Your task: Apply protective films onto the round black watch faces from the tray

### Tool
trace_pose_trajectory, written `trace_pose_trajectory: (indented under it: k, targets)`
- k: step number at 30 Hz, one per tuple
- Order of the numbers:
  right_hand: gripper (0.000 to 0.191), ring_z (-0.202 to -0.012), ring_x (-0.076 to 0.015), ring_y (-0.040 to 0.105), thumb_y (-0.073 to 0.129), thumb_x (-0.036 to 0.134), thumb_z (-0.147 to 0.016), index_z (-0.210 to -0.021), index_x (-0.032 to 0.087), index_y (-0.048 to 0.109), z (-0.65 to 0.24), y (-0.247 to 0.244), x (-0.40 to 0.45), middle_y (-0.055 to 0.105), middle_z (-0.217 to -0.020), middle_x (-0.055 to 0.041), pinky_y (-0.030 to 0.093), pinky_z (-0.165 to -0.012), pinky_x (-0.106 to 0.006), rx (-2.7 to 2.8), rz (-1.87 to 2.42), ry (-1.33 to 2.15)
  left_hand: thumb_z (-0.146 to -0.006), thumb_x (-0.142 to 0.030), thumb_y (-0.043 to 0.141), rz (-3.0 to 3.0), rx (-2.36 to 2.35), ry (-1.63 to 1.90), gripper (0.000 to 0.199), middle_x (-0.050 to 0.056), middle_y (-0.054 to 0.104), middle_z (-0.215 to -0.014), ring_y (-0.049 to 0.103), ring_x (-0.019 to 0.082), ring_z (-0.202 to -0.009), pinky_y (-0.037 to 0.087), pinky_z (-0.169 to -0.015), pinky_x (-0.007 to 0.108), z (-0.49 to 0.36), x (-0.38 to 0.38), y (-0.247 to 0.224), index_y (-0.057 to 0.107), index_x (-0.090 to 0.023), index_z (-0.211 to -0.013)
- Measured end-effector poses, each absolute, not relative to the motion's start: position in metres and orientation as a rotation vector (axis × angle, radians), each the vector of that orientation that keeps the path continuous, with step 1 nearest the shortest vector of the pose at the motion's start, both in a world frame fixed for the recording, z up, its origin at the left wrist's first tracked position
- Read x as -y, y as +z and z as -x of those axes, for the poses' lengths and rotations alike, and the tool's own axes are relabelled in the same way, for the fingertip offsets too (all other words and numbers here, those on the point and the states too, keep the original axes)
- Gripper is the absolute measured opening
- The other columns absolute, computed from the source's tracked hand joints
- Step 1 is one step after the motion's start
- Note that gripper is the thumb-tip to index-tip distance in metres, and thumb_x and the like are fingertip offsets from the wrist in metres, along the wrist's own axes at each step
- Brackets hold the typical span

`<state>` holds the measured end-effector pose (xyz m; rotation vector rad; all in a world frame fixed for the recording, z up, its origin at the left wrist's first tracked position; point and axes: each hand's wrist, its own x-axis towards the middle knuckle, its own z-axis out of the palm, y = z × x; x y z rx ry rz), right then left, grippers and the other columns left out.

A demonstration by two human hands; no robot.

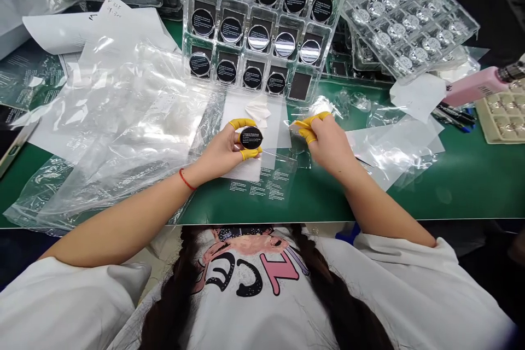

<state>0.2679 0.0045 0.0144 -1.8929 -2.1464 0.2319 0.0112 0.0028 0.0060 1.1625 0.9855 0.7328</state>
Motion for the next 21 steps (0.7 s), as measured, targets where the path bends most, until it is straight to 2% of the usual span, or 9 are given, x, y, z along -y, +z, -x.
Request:
trace_pose_trajectory:
  k: [4, 7, 9, 11, 13, 15, 18, 21]
  targets:
    - [0.018, -0.069, -0.0198, 0.047, 0.045, 0.019, -0.089, -0.088, 0.019, 0.064, -0.265, 0.016, -0.007, 0.06, -0.086, -0.0106, 0.041, -0.062, -0.036, 2.192, 1.761, 0.141, -0.071, -0.02, 0.083, -1.201, -0.993, 0.74, 0.063, 0.0, 0.072, -0.091, 0.076, 0.017, -0.086, 0.062, -0.079, 0.031, -0.01, -0.003, 0.005, 0.049, -0.022, -0.124]
    - [0.018, -0.065, -0.0193, 0.048, 0.046, 0.018, -0.087, -0.089, 0.018, 0.063, -0.265, 0.02, -0.009, 0.061, -0.079, -0.0091, 0.042, -0.06, -0.034, 2.232, 1.873, 0.18, -0.072, -0.021, 0.082, -1.223, -1.004, 0.729, 0.062, 0.0, 0.072, -0.092, 0.075, 0.016, -0.084, 0.062, -0.077, 0.029, -0.01, -0.002, 0.005, 0.049, -0.022, -0.124]
    - [0.022, -0.074, -0.0243, 0.057, 0.046, 0.022, -0.09, -0.097, 0.016, 0.065, -0.263, 0.024, -0.008, 0.065, -0.091, -0.0133, 0.048, -0.064, -0.039, 2.245, 1.994, 0.182, -0.074, -0.021, 0.08, -1.249, -1.004, 0.712, 0.06, 0.0, 0.072, -0.094, 0.075, 0.016, -0.084, 0.062, -0.077, 0.029, -0.009, -0.002, 0.004, 0.048, -0.023, -0.125]
    - [0.028, -0.095, -0.0321, 0.062, 0.05, 0.026, -0.091, -0.11, 0.012, 0.065, -0.26, 0.026, -0.006, 0.063, -0.117, -0.0201, 0.054, -0.076, -0.047, 2.28, 2.059, 0.184, -0.075, -0.021, 0.079, -1.273, -1.01, 0.696, 0.06, 0.0, 0.072, -0.095, 0.075, 0.016, -0.085, 0.062, -0.076, 0.028, -0.009, -0.002, 0.004, 0.048, -0.024, -0.126]
    - [0.039, -0.116, -0.0377, 0.058, 0.057, 0.026, -0.089, -0.123, 0.009, 0.061, -0.256, 0.027, -0.003, 0.051, -0.14, -0.0234, 0.054, -0.091, -0.052, 2.295, 2.061, 0.196, -0.075, -0.02, 0.079, -1.282, -1.021, 0.691, 0.059, -0.001, 0.072, -0.095, 0.075, 0.015, -0.084, 0.061, -0.075, 0.026, -0.009, -0.002, 0.004, 0.048, -0.024, -0.125]
    - [0.052, -0.124, -0.0389, 0.054, 0.061, 0.026, -0.087, -0.135, 0.009, 0.055, -0.254, 0.027, -0.002, 0.046, -0.145, -0.0241, 0.053, -0.096, -0.053, 2.283, 2.056, 0.236, -0.075, -0.019, 0.079, -1.279, -1.025, 0.688, 0.059, -0.001, 0.072, -0.094, 0.075, 0.013, -0.083, 0.061, -0.075, 0.024, -0.009, -0.002, 0.005, 0.047, -0.023, -0.125]
    - [0.057, -0.118, -0.0375, 0.058, 0.058, 0.029, -0.089, -0.142, 0.01, 0.05, -0.255, 0.027, -0.001, 0.051, -0.137, -0.0237, 0.055, -0.09, -0.052, 2.269, 2.075, 0.352, -0.074, -0.018, 0.078, -1.268, -1.03, 0.685, 0.059, -0.002, 0.071, -0.092, 0.074, 0.012, -0.08, 0.06, -0.073, 0.022, -0.01, -0.002, 0.007, 0.047, -0.023, -0.124]
    - [0.058, -0.104, -0.0333, 0.063, 0.061, 0.033, -0.089, -0.141, 0.011, 0.051, -0.259, 0.028, -0.002, 0.053, -0.132, -0.0222, 0.055, -0.087, -0.049, 2.308, 2.057, 0.426, -0.074, -0.016, 0.078, -1.265, -1.041, 0.689, 0.059, -0.002, 0.071, -0.09, 0.073, 0.012, -0.078, 0.059, -0.071, 0.022, -0.011, -0.001, 0.009, 0.048, -0.022, -0.124]
